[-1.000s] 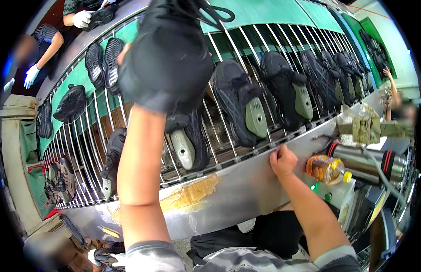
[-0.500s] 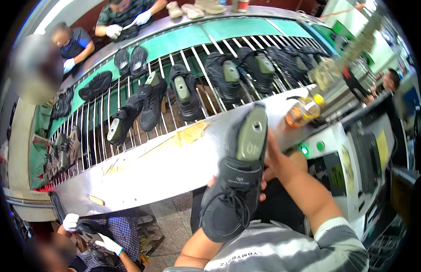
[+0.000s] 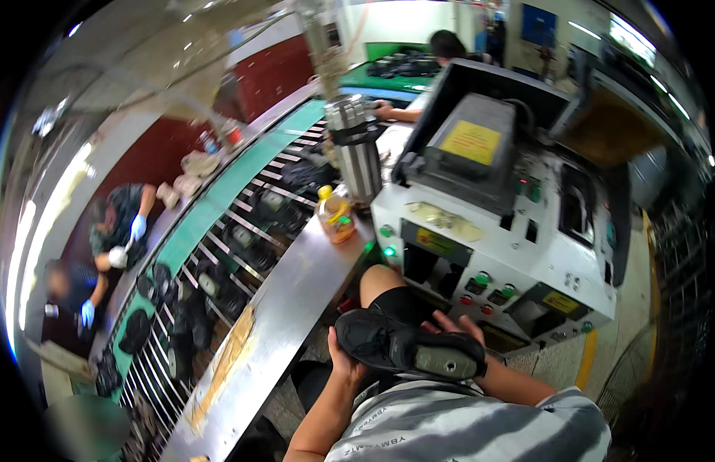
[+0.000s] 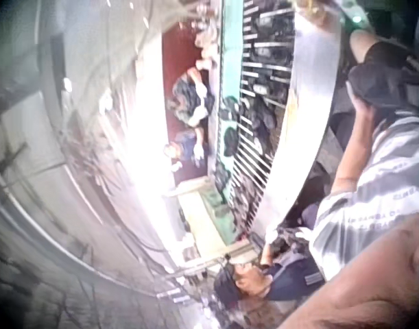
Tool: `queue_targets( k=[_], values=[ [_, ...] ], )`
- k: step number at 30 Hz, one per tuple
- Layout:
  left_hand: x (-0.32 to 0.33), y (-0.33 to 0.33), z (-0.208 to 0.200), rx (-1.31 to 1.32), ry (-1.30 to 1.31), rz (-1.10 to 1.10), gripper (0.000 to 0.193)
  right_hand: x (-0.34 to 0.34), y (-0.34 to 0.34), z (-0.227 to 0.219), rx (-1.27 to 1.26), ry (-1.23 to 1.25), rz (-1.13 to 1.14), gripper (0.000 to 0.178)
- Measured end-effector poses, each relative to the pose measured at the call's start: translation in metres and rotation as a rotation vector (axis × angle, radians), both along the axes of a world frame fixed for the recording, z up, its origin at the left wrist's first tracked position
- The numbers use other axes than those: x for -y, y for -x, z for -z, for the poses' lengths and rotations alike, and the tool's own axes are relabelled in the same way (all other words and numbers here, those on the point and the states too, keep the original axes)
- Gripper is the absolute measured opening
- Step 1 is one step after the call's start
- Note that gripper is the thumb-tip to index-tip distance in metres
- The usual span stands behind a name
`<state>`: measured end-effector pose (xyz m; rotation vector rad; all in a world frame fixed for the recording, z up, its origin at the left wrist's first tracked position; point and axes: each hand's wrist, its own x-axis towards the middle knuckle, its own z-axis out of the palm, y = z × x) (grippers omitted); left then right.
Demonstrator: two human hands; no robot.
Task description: The person removes black shoes from a conveyor belt, places them one by one into a machine to be processed, and then returns them to the belt.
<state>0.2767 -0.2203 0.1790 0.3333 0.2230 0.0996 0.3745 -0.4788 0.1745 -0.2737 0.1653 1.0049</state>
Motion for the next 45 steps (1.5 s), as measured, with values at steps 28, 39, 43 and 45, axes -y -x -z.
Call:
queue_targets(
  k=[28, 39, 43, 45],
  values=[
    [0.132, -0.166, 0.122, 0.042, -1.416, 0.564, 0.016, 0.331, -0.398, -0.189, 0.852, 2.377, 0.553, 0.114],
    [0.123, -0.172, 0.115, -0.008, -1.568, 0.595, 0.021, 0.288, -0.369, -0.153, 0.832, 2.466, 0.274, 0.082],
    [0.143, -0.18, 0.116, 0.135, -1.687, 0.697, 0.024, 0.298, -0.27, -0.099, 1.431, 2.48, 0.91, 0.045],
    [0.162, -0.182, 0.112, 0.271, -1.655, 0.729, 0.026, 0.301, -0.193, -0.072, 1.313, 2.128, 1.225, 0.013]
  ],
)
